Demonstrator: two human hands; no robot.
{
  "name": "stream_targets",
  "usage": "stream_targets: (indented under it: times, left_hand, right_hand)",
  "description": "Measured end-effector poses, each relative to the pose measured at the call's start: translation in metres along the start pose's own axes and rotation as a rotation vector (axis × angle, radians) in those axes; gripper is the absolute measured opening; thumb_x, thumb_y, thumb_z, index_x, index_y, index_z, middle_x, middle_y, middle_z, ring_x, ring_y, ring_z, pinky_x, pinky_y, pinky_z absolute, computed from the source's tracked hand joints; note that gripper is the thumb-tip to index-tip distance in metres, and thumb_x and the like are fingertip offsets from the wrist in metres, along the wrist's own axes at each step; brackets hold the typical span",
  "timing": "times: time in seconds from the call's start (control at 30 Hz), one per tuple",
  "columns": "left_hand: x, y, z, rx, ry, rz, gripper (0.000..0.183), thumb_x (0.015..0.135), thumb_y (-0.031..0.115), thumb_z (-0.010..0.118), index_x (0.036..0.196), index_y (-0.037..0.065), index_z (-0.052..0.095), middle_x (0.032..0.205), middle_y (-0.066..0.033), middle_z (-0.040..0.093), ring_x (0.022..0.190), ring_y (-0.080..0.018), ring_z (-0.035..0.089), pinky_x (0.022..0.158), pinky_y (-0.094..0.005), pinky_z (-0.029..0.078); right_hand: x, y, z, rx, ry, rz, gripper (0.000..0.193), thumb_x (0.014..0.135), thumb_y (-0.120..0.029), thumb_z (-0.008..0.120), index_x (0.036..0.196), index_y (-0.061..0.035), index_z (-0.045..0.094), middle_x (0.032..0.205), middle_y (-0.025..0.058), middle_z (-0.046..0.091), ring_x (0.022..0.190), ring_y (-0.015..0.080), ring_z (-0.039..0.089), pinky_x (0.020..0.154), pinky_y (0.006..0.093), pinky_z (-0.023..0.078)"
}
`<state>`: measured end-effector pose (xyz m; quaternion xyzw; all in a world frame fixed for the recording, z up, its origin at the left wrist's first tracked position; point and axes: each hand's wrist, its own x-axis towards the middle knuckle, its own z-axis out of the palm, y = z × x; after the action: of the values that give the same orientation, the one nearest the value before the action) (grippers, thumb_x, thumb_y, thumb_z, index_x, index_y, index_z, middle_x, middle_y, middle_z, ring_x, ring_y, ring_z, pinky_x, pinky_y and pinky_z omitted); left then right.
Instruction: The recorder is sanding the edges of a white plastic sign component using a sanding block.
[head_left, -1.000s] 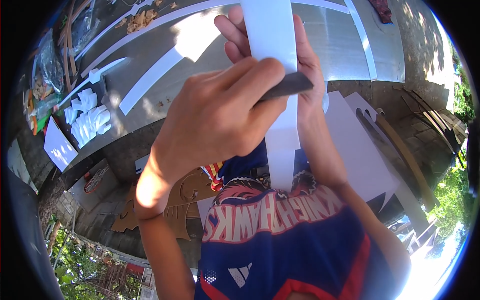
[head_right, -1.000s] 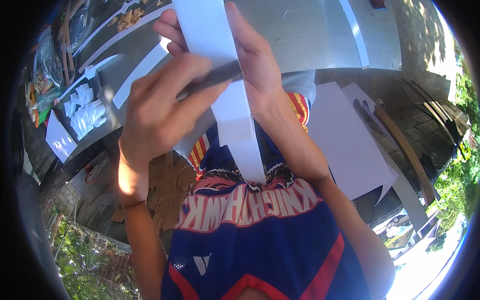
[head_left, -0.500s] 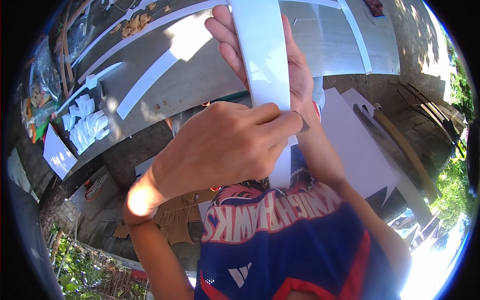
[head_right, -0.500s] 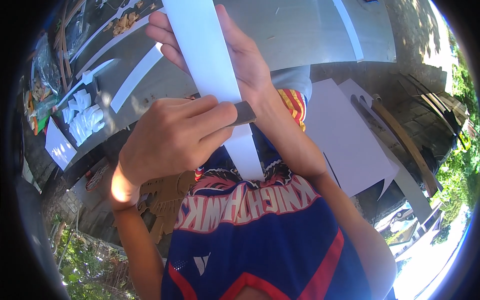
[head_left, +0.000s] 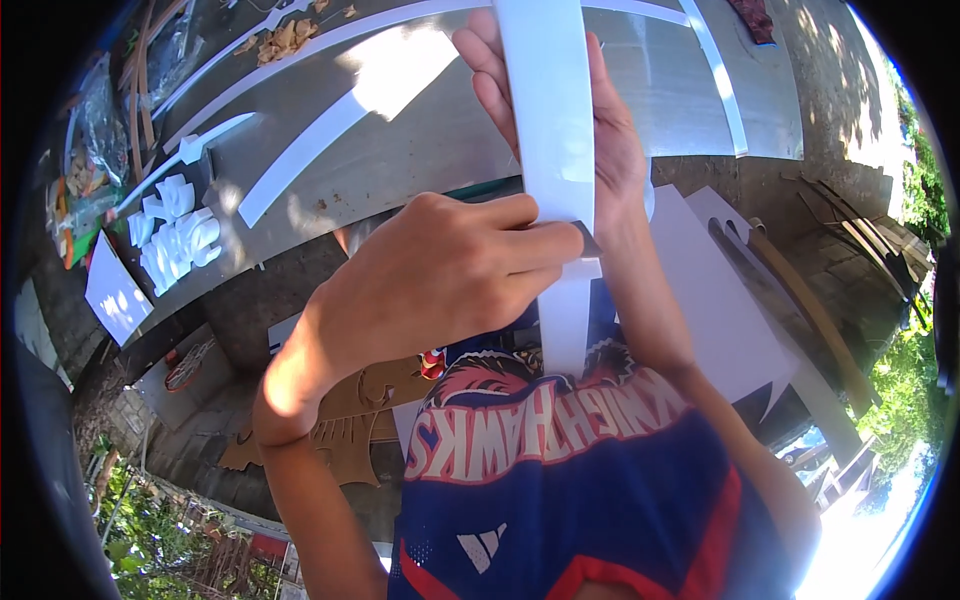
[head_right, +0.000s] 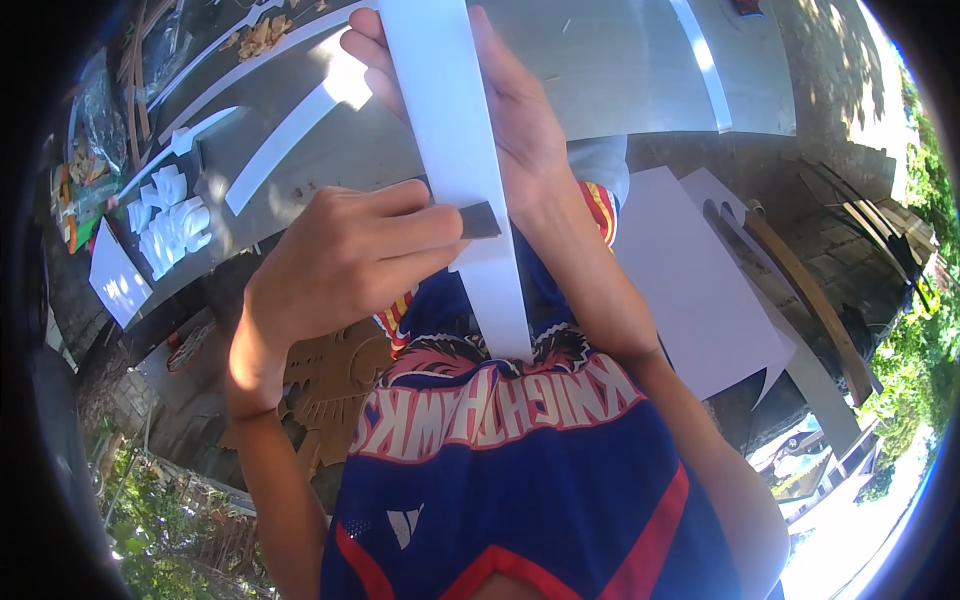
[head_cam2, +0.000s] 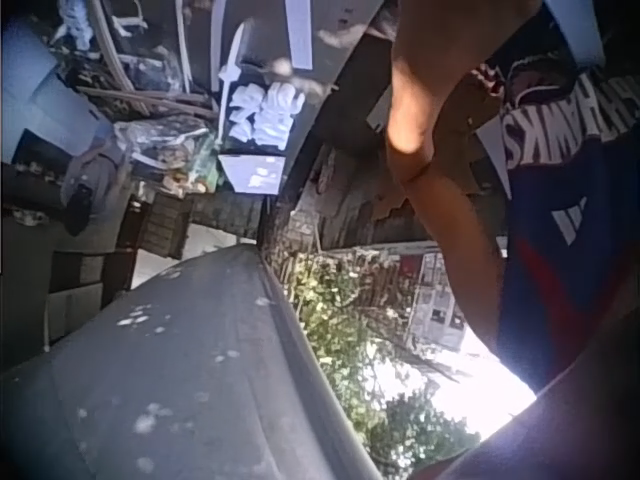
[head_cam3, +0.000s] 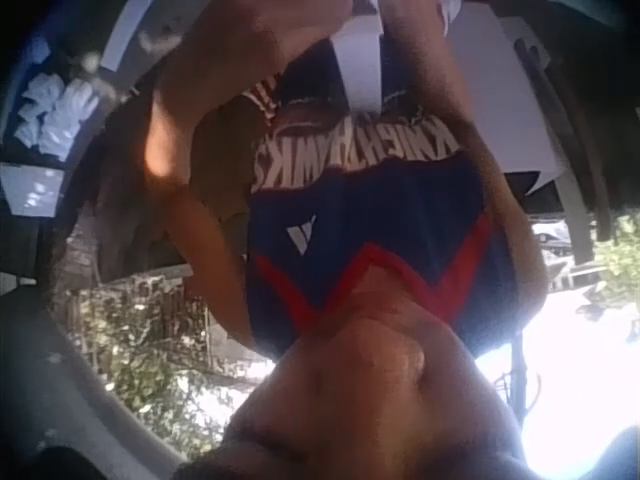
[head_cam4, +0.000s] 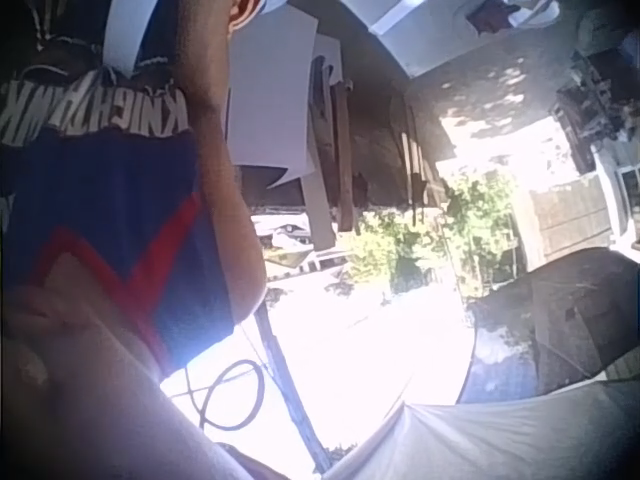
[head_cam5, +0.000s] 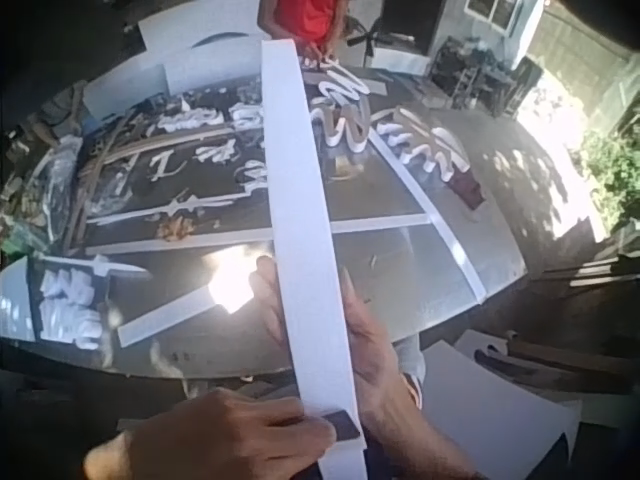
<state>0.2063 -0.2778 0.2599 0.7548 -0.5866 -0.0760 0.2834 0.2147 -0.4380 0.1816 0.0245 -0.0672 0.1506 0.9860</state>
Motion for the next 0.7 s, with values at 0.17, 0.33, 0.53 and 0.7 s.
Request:
stream_targets:
  times: [0.17, 0.33, 0.53, 0.7]
  left_hand:
    - [-0.018, -0.003, 0.008, -0.035, 0.032, -0.026, 0.010, 0.069, 0.004, 0.068, 0.078, 0.003, 0.066, 0.079, 0.0014, 0.056, 0.064, -0.0129, 0.054, 0.046, -0.0274, 0.046]
    - [-0.019, 0.003, 0.015, -0.038, 0.025, -0.105, 0.012, 0.068, 0.004, 0.069, 0.081, 0.004, 0.068, 0.077, 0.0012, 0.056, 0.066, -0.0123, 0.055, 0.047, -0.0267, 0.047]
    - [-0.009, -0.013, 0.005, 0.126, 0.210, -0.105, 0.030, 0.069, -0.005, 0.064, 0.096, 0.003, 0.072, 0.083, -0.0039, 0.059, 0.074, -0.0182, 0.060, 0.056, -0.0326, 0.049]
    - [0.007, -0.041, -0.016, 0.213, 0.432, -0.057, 0.041, 0.069, -0.014, 0.060, 0.107, 0.000, 0.069, 0.086, -0.0090, 0.060, 0.076, -0.0241, 0.061, 0.063, -0.0347, 0.048]
  right_hand:
    - [-0.009, 0.005, -0.004, 0.356, 0.037, 0.105, 0.061, 0.102, -0.038, 0.037, 0.144, 0.0048, 0.027, 0.147, 0.0197, 0.035, 0.138, 0.0294, 0.034, 0.115, 0.0392, 0.032]
    - [-0.009, 0.002, -0.001, 0.004, 0.117, 0.002, 0.054, 0.098, -0.036, 0.049, 0.137, -0.0010, 0.036, 0.126, 0.0149, 0.043, 0.110, 0.0222, 0.042, 0.096, 0.0319, 0.039]
    - [-0.012, 0.000, -0.006, 0.279, 0.030, 0.092, 0.061, 0.101, -0.037, 0.042, 0.144, 0.0034, 0.028, 0.143, 0.0194, 0.041, 0.135, 0.0294, 0.039, 0.114, 0.0401, 0.035]
    - [-0.015, 0.010, 0.002, 0.206, 0.098, 0.014, 0.060, 0.101, -0.037, 0.043, 0.144, 0.0030, 0.029, 0.139, 0.0208, 0.045, 0.130, 0.0314, 0.044, 0.113, 0.0421, 0.036]
